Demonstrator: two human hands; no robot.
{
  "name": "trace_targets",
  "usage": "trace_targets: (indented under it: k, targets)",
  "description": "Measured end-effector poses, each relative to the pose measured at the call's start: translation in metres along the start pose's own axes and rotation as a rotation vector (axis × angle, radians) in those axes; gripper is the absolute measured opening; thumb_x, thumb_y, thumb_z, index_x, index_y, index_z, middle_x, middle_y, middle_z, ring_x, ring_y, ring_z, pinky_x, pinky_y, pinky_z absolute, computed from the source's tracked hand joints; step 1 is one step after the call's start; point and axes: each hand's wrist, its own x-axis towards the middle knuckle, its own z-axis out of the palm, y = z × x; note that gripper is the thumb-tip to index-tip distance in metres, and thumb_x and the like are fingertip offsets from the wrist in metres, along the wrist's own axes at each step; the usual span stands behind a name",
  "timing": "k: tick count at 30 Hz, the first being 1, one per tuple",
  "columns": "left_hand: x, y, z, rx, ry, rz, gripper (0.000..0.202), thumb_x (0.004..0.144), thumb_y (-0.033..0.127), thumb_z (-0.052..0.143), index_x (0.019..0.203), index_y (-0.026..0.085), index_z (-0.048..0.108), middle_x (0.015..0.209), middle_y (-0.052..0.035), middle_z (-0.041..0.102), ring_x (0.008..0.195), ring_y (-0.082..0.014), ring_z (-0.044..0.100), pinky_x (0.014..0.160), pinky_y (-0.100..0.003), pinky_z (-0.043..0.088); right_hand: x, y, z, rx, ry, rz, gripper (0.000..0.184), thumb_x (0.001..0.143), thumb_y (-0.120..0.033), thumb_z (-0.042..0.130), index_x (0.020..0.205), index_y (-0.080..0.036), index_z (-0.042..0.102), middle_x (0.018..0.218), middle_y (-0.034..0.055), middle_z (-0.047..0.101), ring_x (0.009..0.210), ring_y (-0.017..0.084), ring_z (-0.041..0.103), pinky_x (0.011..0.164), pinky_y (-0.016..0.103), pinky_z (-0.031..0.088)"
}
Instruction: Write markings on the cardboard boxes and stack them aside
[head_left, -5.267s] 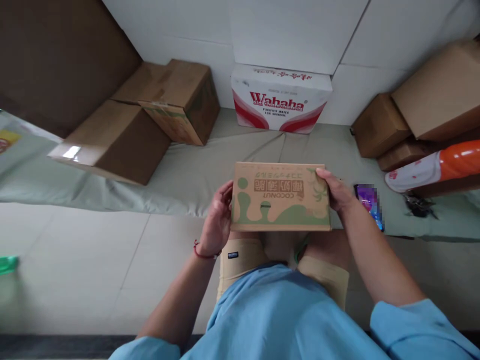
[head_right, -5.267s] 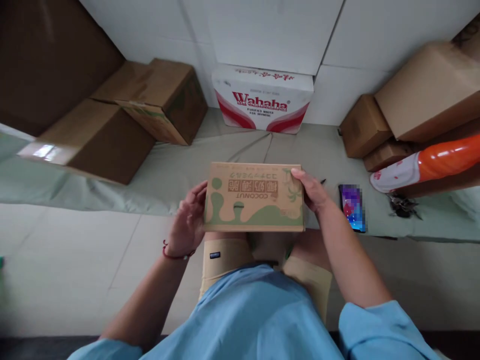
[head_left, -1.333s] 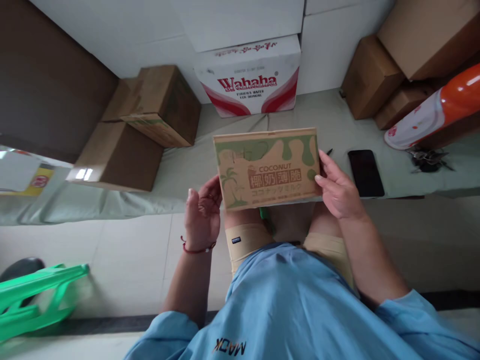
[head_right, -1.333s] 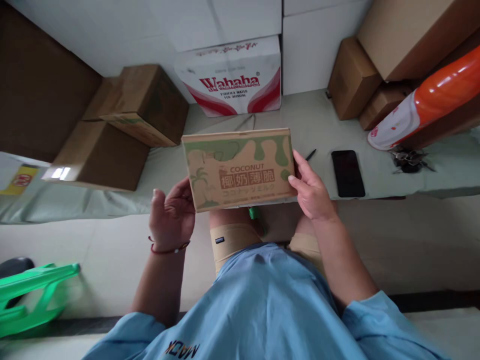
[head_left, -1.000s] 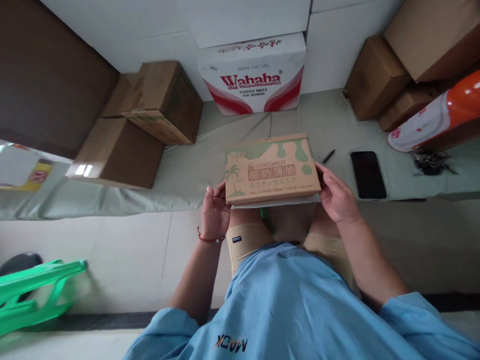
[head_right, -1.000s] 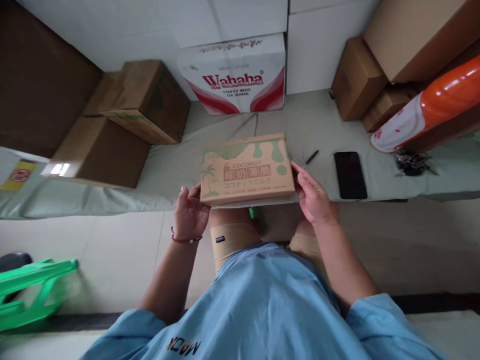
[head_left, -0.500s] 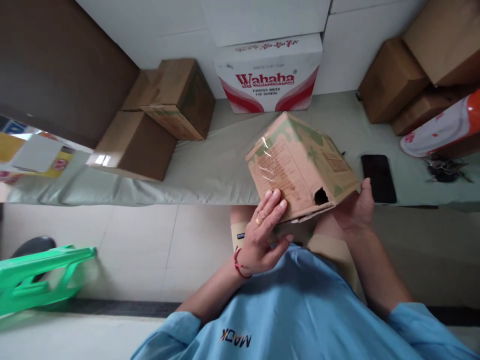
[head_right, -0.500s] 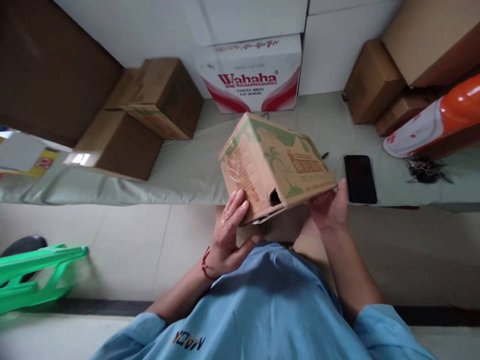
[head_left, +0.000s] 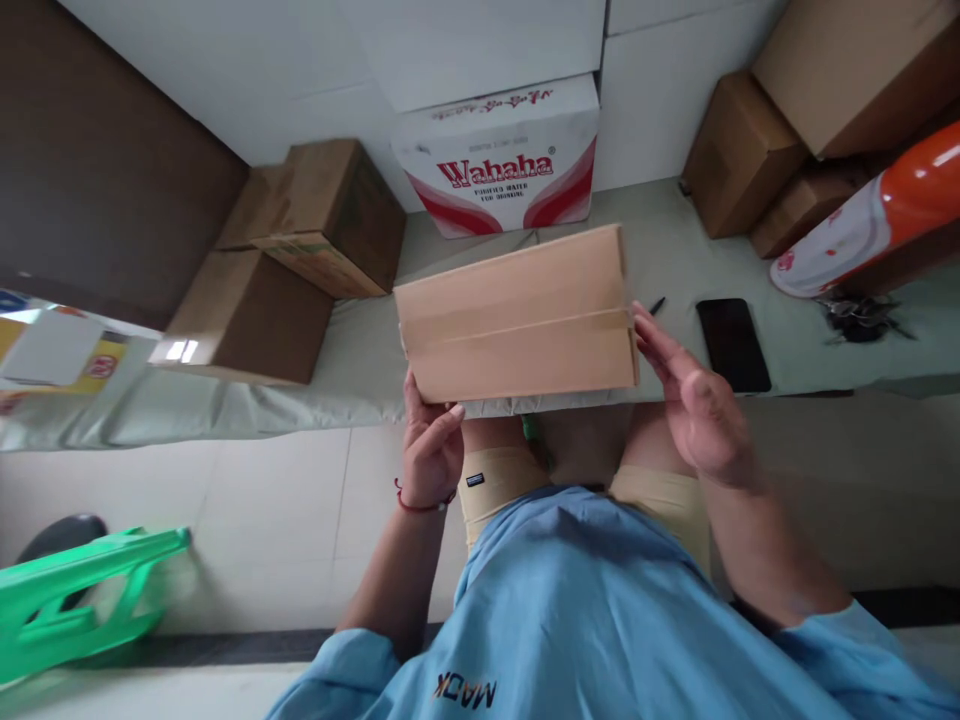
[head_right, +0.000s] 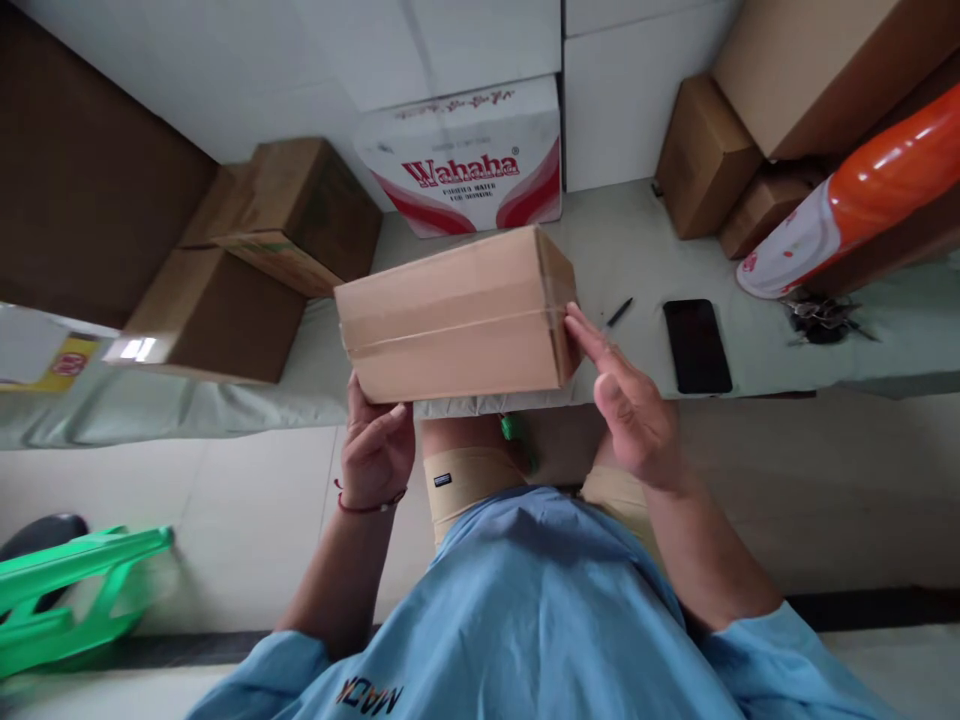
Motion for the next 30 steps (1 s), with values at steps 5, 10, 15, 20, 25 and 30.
trace_targets:
  k: [5,10,15,20,25,30]
  targets:
    - [0.006,-0.003,-0.014,-0.047,-0.002,-0.103,0.038,0.075,0.028,0.076,0.113,0.024,0.079,0.123,-0.0072,0.076,0.120,-0.0255,0.067,0.113,-0.035,0.052,0.014,-0.035,0.000,-0.301,-0.171,-0.128,0.063,0.107,-0.056,0.054,0.168,-0.041,0.044,0.178,-0.0068,0.038,0.166,0.032,0.034,0.141,0.055,0.025]
    - [0.012,0.005,-0.026,-0.035,0.049,-0.042,0.035,0.072,0.028,0.077,0.106,0.021,0.082,0.110,-0.0087,0.078,0.120,-0.0264,0.068,0.112,-0.036,0.052,0.025,-0.011,-0.004,-0.299,-0.128,-0.085,0.073,0.104,-0.039,0.066,0.171,-0.041,0.038,0.178,-0.0075,0.037,0.166,0.029,0.036,0.141,0.051,0.027]
    - [0.016,0.004,-0.032,0.005,0.030,0.011,0.041,0.071,0.028,0.080,0.111,0.023,0.083,0.124,-0.0113,0.078,0.134,-0.0317,0.064,0.119,-0.042,0.047,0.025,0.042,-0.003,-0.158,-0.041,0.083,0.066,0.104,-0.038,0.064,0.168,-0.036,0.045,0.170,-0.0019,0.051,0.160,0.026,0.047,0.139,0.051,0.030]
    - [0.016,-0.020,-0.043,0.011,0.025,0.007,0.048,0.071,0.025,0.089,0.118,0.031,0.082,0.128,-0.0056,0.078,0.127,-0.0252,0.068,0.108,-0.033,0.052,0.009,0.075,0.002,-0.005,0.025,0.158,0.063,0.103,-0.041,0.067,0.163,-0.039,0.050,0.170,-0.0017,0.053,0.159,0.022,0.048,0.139,0.050,0.029]
    - [0.013,-0.053,-0.052,0.039,-0.016,-0.092,0.046,0.076,0.039,0.095,0.118,0.029,0.078,0.123,-0.0064,0.080,0.120,-0.0228,0.071,0.106,-0.033,0.054,-0.011,0.105,0.008,0.064,0.129,0.323,0.059,0.095,-0.055,0.076,0.149,-0.033,0.066,0.153,0.0064,0.069,0.145,0.025,0.064,0.128,0.052,0.046]
    - [0.016,-0.070,-0.060,0.046,0.068,-0.105,0.043,0.076,0.052,0.096,0.104,0.023,0.078,0.112,-0.0056,0.081,0.110,-0.0197,0.073,0.101,-0.029,0.054,-0.025,0.114,0.007,0.013,0.029,0.339,0.061,0.096,-0.054,0.075,0.153,-0.035,0.064,0.158,0.0058,0.065,0.148,0.026,0.061,0.129,0.053,0.044]
